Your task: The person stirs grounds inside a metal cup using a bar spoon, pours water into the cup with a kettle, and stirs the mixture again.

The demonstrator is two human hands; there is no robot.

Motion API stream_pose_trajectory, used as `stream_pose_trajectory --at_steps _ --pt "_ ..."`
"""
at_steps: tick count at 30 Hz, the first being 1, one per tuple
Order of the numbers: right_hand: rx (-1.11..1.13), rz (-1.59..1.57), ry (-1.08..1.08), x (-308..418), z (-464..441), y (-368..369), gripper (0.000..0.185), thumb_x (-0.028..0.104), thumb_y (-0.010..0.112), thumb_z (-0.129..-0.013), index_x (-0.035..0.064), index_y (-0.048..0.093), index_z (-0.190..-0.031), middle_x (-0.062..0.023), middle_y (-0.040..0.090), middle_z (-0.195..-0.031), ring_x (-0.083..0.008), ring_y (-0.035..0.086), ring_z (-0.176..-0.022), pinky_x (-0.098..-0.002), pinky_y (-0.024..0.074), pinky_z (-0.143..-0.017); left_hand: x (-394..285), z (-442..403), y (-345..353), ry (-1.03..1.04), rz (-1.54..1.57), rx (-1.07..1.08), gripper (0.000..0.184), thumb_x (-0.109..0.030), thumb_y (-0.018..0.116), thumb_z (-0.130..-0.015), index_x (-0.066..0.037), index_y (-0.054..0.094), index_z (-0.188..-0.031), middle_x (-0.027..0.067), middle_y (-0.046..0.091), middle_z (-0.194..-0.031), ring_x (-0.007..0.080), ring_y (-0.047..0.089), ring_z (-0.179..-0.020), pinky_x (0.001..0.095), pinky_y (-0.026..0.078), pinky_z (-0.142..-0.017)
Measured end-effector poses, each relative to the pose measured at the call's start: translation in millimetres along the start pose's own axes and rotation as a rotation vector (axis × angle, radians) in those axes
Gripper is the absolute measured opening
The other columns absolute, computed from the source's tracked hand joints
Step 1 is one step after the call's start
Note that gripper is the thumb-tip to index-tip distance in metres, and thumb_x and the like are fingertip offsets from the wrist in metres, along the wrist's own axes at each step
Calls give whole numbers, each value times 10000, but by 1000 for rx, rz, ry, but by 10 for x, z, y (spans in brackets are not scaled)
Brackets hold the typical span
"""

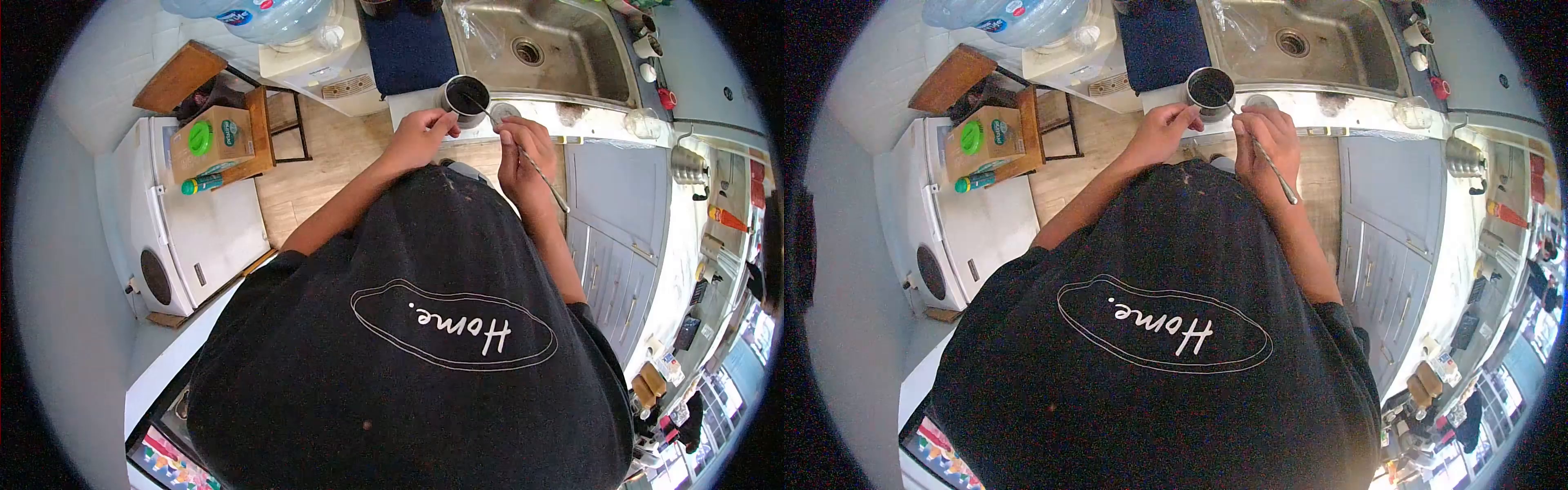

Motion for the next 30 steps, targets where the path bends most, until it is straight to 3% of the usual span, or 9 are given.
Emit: stream_pose_trajectory --at_steps 30 --pt "-3 -4 -40 48 25 -11 62 24 692 -865 39 649 -907 -116 710 -936 -298 685 -944 -421 500 -859 -5 4 -17 17 9 4 431 -385 558 -1024 -5 729 -914 108 730 -855 174 651 -781 343 501 -736"
Point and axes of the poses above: each hand's wrist, its own z-axis away from the middle knuckle, its own y-axis out of the palm, x = y × z, the point moved 6 cm from there along -z, towards the middle knuckle
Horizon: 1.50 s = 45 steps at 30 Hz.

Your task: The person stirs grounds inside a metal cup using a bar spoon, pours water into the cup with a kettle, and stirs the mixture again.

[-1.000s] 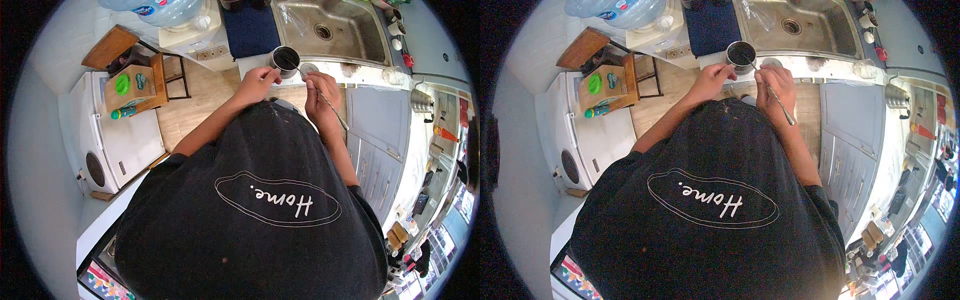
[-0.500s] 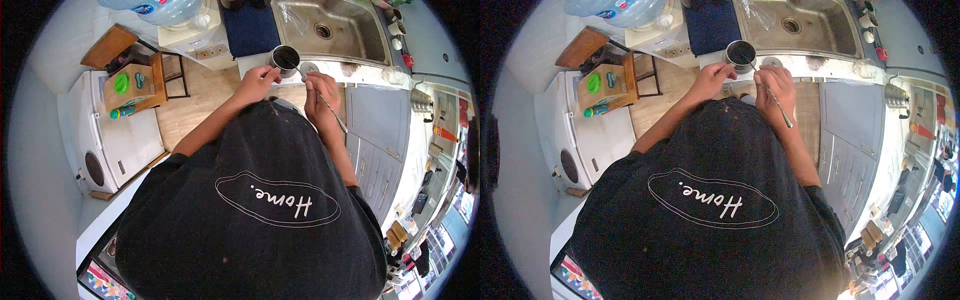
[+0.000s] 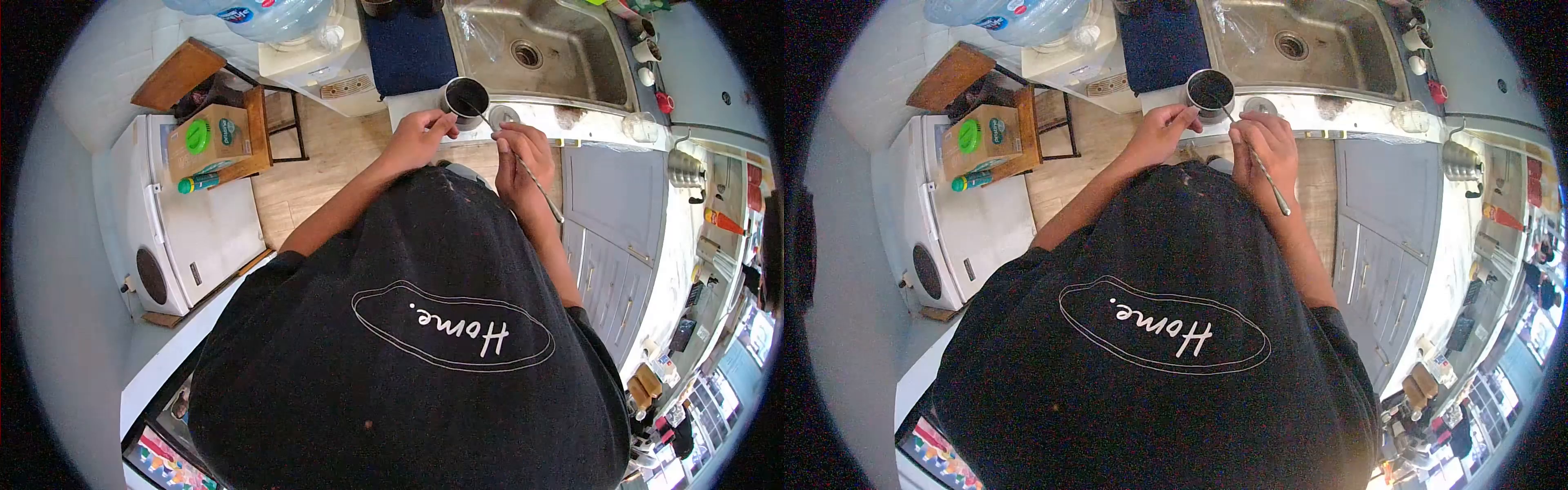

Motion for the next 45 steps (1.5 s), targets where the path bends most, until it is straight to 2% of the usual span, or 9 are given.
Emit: stream_pose_trajectory --at_steps 12,15,18,21,24,27,33,42,45 --pt "16 -5 17 11 6 -19 68 26 691 -864 44 651 -917 -109 702 -927 -293 681 -951 -425 498 -860 -58 37 -20 -11 -27 -6 426 -389 564 -1020 -8 729 -925 105 732 -858 183 659 -795 345 503 -757" --pt "13 1 3 25 -17 -14 67 25 692 -863 44 651 -912 -111 704 -931 -292 681 -952 -424 500 -857 -42 50 -19 -92 -28 7 417 -389 564 -1020 -18 731 -931 102 730 -853 174 656 -769 341 509 -707" --pt "22 2 20 40 -8 -15 64 21 692 -860 45 653 -905 -113 706 -935 -293 682 -951 -422 503 -855 -44 42 0 -39 -37 23 408 -390 563 -1021 -27 732 -941 94 727 -845 161 655 -736 333 506 -625" --pt "24 11 53 29 28 -37 61 15 691 -860 45 654 -899 -112 707 -933 -294 683 -947 -418 507 -852 -87 33 -9 -13 -81 10 415 -389 562 -1022 -20 730 -935 99 724 -840 165 657 -720 337 504 -611" --pt "22 10 64 23 31 -39 59 15 690 -861 44 657 -901 -111 707 -929 -295 685 -948 -415 509 -850 -106 52 -16 -92 -24 12 424 -392 564 -1020 -13 728 -922 114 720 -834 180 660 -737 346 507 -680" --pt "33 9 62 28 22 -46 59 22 690 -864 43 659 -909 -111 707 -925 -295 686 -952 -414 509 -851 -91 20 -10 6 -51 4 427 -391 565 -1019 -11 727 -910 124 716 -827 193 661 -740 355 505 -718" --pt "37 7 60 38 18 -36 56 31 683 -876 44 652 -922 -109 708 -922 -297 689 -959 -420 508 -855 6 9 -9 -62 -14 20 432 -394 563 -1019 -10 731 -914 120 722 -838 185 660 -762 347 506 -722" --pt "48 5 43 70 -13 -18 40 38 680 -883 42 661 -918 -114 709 -924 -295 691 -964 -417 507 -855 -53 18 -32 20 -24 4 428 -389 557 -1022 -13 733 -918 108 724 -838 180 652 -754 340 503 -722" --pt "41 3 41 74 -19 -18 33 38 679 -882 40 664 -912 -118 710 -929 -297 691 -958 -415 506 -851 -56 26 -30 -16 -27 23 429 -387 557 -1021 -8 731 -917 107 722 -828 179 651 -746 340 502 -712"
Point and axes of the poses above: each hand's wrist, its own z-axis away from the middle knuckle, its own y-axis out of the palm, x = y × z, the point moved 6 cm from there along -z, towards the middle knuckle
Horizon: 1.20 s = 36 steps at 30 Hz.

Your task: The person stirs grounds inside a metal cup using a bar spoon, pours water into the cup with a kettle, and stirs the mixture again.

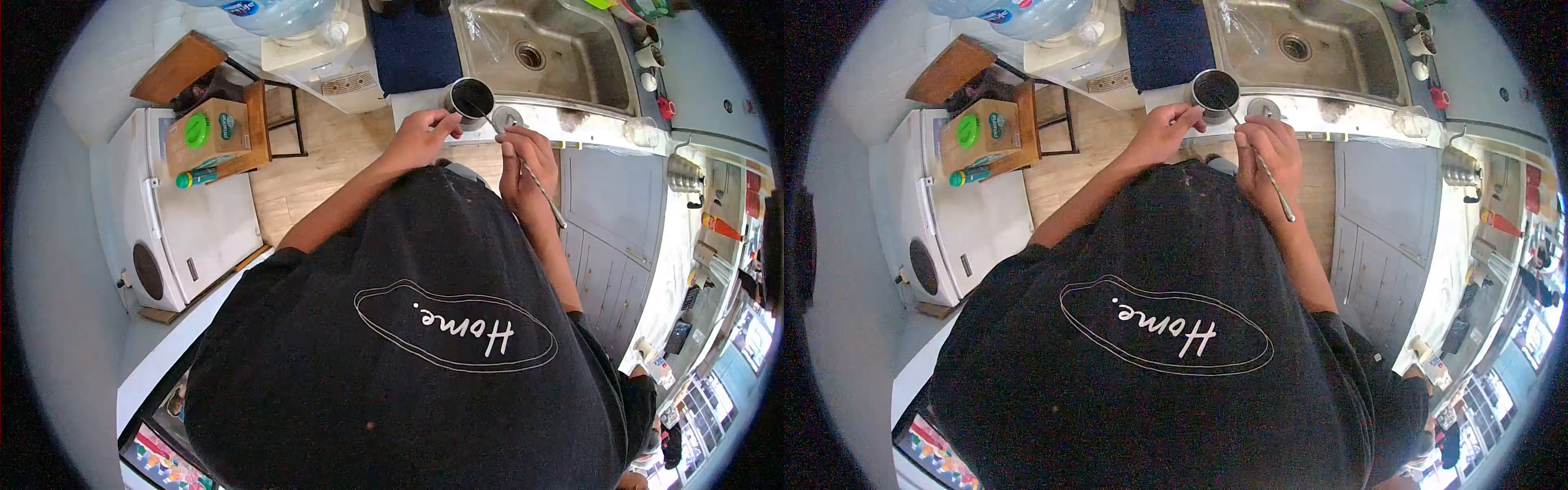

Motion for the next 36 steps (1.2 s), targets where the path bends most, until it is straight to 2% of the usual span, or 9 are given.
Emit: stream_pose_trajectory --at_steps 13,22,31,36 --pt "-12 -11 27 -30 49 6 44 46 678 -881 40 679 -925 -136 710 -953 -303 678 -940 -410 501 -843 27 15 3 14 -2 -26 444 -397 563 -1020 0 732 -912 121 728 -837 188 660 -767 344 503 -728" --pt "-18 8 1 8 27 -14 40 41 671 -885 48 669 -924 -111 709 -941 -288 675 -942 -412 472 -877 -8 25 -6 -30 10 -8 437 -387 568 -1024 4 726 -912 113 724 -840 176 651 -775 338 501 -738" --pt "-3 56 11 -25 55 -10 42 72 634 -937 60 671 -953 -91 714 -940 -252 679 -982 -477 415 -983 6 26 8 -44 22 -25 438 -385 566 -1023 8 726 -917 106 730 -851 163 650 -788 331 503 -755" --pt "-2 28 31 -30 58 -19 54 76 625 -942 61 673 -963 -93 712 -948 -255 678 -988 -478 407 -1005 -14 20 11 -37 38 -19 437 -384 568 -1021 10 729 -923 106 730 -847 157 647 -786 329 502 -754"
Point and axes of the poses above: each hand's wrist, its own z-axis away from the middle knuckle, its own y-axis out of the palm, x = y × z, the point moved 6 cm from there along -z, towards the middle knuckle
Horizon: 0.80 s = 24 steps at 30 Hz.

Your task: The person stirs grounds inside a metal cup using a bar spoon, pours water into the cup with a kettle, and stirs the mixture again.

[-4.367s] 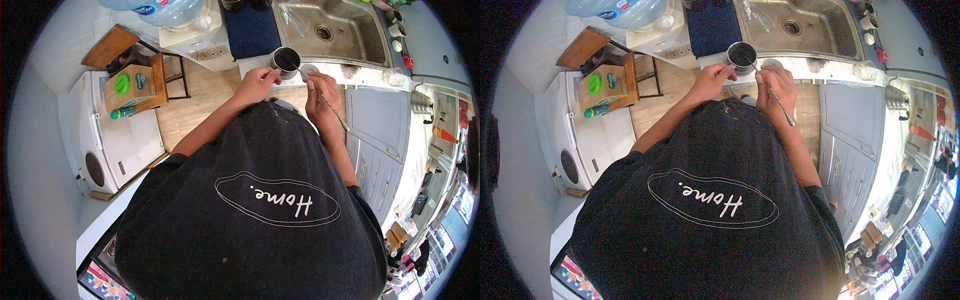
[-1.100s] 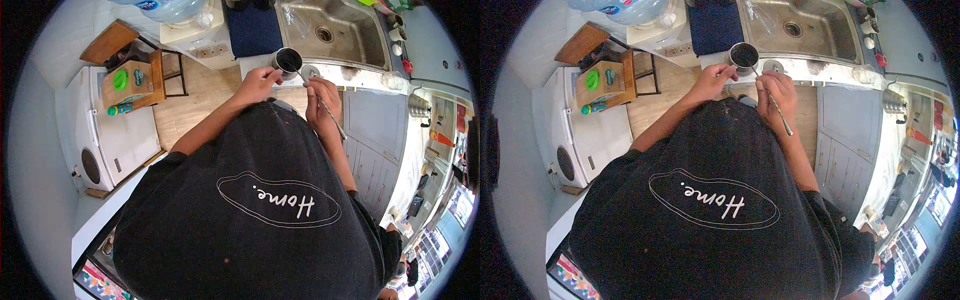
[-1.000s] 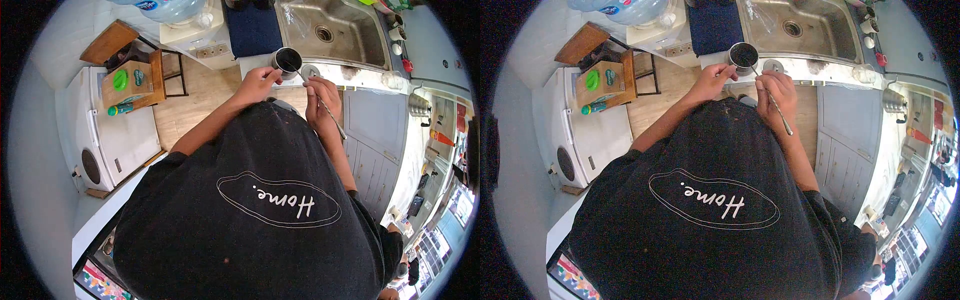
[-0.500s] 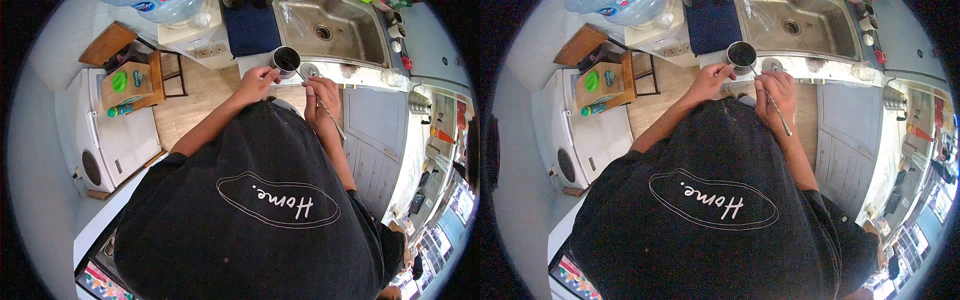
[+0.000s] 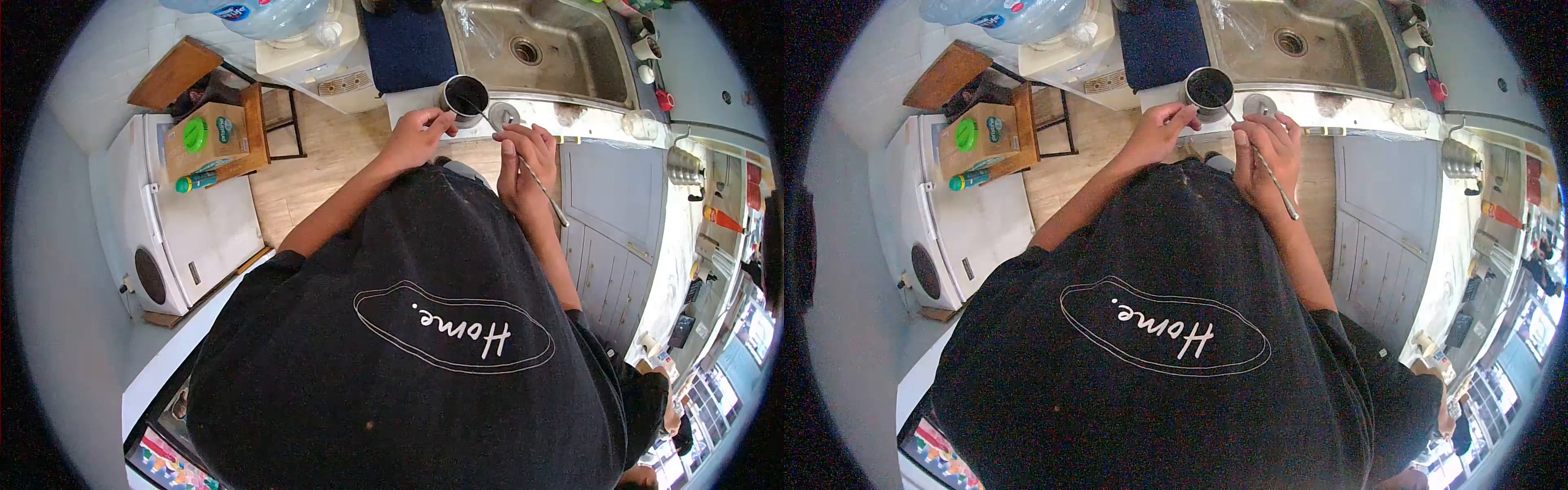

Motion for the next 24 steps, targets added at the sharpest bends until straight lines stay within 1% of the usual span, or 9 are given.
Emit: stream_pose_trajectory --at_steps 6,12,15,18,24 --pt "6 0 24 -27 13 -6 62 72 625 -938 61 676 -971 -106 712 -965 -269 676 -983 -483 411 -1006 -5 -6 -1 -3 -27 -3 439 -387 569 -1020 10 728 -923 103 728 -843 148 641 -787 324 498 -745" --pt "-9 -26 24 -53 38 8 62 74 621 -942 59 672 -974 -113 709 -970 -278 674 -985 -485 413 -1001 -16 1 2 -8 17 8 368 -346 626 -995 5 726 -943 79 733 -866 137 641 -791 314 502 -750" --pt "-12 -33 20 -40 36 -5 63 72 618 -944 56 668 -979 -118 706 -978 -283 672 -988 -484 413 -998 -32 32 8 -46 39 19 327 -318 656 -980 2 723 -959 65 735 -885 125 643 -809 307 505 -771" --pt "-11 -34 11 -35 40 -1 64 70 617 -944 53 665 -984 -123 704 -984 -287 669 -988 -483 415 -991 -10 15 16 14 62 25 315 -310 660 -979 -1 721 -961 60 735 -892 119 644 -827 303 503 -795" --pt "-4 -33 -11 17 24 -19 49 71 622 -937 48 651 -969 -126 699 -969 -293 667 -978 -464 425 -962 6 29 18 17 53 28 306 -305 653 -982 -7 718 -952 58 730 -884 124 644 -840 302 498 -812"
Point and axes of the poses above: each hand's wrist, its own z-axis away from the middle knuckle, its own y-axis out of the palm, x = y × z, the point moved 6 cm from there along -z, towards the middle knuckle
